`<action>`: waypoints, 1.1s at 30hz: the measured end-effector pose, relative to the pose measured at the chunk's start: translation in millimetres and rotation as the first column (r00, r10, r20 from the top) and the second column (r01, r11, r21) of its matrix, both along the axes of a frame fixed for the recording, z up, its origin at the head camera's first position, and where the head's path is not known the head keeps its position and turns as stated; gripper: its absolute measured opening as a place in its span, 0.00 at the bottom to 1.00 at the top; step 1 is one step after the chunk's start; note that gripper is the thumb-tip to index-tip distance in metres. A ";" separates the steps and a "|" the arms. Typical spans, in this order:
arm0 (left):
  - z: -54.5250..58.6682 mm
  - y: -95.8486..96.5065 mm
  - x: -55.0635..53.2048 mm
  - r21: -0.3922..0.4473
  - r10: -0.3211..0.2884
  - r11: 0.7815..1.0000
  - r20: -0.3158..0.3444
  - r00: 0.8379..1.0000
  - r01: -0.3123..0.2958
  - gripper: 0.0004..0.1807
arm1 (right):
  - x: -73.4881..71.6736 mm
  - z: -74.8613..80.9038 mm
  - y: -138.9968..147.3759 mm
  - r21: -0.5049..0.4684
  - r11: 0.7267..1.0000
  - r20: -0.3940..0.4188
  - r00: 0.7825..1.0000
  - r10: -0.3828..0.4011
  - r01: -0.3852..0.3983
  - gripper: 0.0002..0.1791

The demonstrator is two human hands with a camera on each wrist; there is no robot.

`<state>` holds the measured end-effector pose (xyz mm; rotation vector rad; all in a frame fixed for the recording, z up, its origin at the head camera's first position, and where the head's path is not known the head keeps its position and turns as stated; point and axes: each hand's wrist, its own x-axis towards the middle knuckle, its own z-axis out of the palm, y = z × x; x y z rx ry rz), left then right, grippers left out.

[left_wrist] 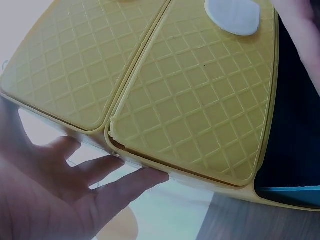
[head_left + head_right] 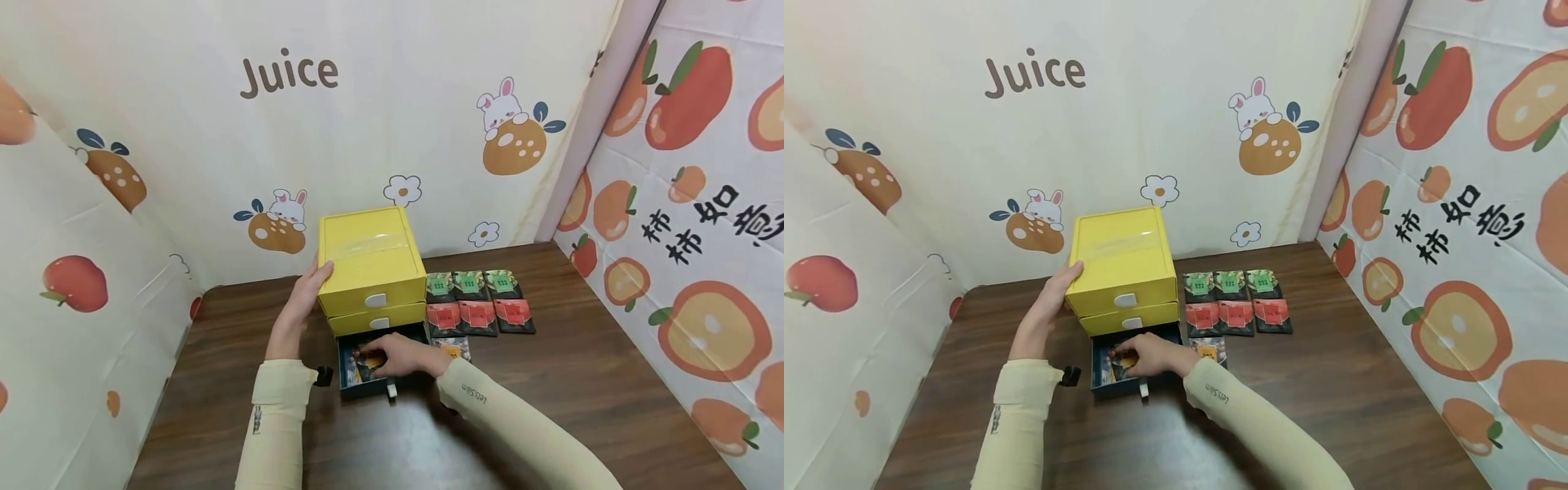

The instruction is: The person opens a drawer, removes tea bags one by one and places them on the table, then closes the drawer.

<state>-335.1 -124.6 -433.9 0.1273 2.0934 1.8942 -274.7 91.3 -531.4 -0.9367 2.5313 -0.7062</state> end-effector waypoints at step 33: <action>2.1 -0.3 -0.4 -0.043 0.002 0.999 -0.012 1.000 -0.002 0.36 | 1.0 -10.1 -13.3 0.093 0.993 -0.277 0.960 -0.048 0.077 0.26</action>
